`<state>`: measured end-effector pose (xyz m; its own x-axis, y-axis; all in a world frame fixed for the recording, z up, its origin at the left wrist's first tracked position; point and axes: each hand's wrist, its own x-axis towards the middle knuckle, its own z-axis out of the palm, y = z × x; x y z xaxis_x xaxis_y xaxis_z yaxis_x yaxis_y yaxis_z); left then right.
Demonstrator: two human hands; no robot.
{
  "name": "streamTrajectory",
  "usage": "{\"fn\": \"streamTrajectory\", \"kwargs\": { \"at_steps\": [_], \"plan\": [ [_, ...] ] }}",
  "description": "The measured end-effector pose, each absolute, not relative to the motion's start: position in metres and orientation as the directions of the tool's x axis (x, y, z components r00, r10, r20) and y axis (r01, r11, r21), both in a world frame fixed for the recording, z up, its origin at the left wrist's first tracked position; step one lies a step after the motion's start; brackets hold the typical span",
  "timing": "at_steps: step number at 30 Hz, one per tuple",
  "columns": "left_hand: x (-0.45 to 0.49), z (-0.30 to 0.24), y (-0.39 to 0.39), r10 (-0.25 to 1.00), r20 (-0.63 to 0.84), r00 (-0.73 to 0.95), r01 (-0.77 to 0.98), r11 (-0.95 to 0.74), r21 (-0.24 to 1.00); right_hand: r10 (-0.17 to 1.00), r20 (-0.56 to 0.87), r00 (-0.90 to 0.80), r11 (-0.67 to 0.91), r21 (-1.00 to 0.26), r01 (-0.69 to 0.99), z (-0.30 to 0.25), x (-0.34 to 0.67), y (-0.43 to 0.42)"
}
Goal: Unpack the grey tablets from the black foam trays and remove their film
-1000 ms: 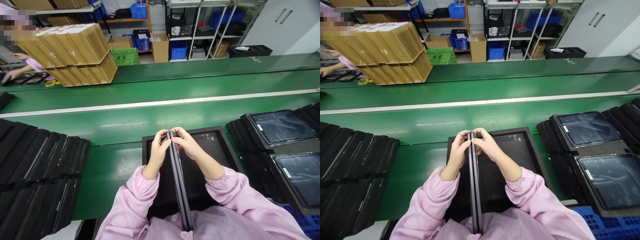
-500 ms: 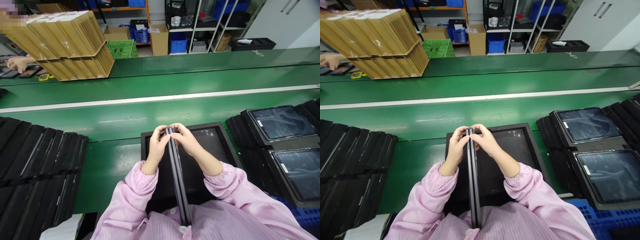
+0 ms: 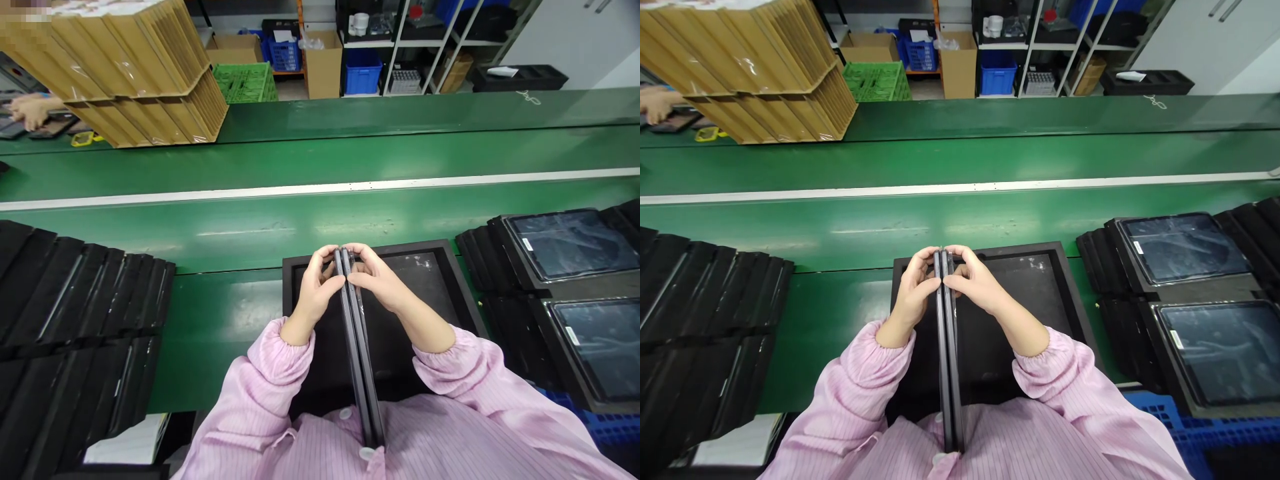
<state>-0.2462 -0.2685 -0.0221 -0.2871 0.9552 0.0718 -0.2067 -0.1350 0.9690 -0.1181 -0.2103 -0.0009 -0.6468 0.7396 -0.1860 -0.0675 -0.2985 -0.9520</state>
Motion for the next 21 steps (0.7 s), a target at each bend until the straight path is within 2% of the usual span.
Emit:
{"fn": "streamTrajectory", "kwargs": {
  "at_steps": [9, 16, 19, 21],
  "plan": [
    [-0.243, -0.024, -0.271, 0.96, 0.101, -0.263, -0.168, -0.148, 0.975, 0.729, -0.17, -0.663, -0.286, -0.956, -0.069, -0.001, -0.112, -0.208],
    [-0.249, -0.035, -0.268, 0.977, 0.143, -0.157, -0.162, -0.169, 0.972, 0.7, -0.148, -0.699, -0.219, -0.976, -0.013, -0.001, -0.106, -0.206],
    [-0.244, -0.04, -0.275, 0.969, 0.17, -0.181, -0.055, -0.183, 0.982, 0.759, -0.107, -0.642, -0.116, -0.993, 0.028, -0.004, -0.104, -0.215],
    [-0.233, -0.048, -0.294, 0.933, 0.259, -0.249, 0.088, -0.245, 0.966, 0.81, 0.032, -0.586, 0.068, -0.997, 0.041, -0.012, -0.096, -0.236]
  ]
}}
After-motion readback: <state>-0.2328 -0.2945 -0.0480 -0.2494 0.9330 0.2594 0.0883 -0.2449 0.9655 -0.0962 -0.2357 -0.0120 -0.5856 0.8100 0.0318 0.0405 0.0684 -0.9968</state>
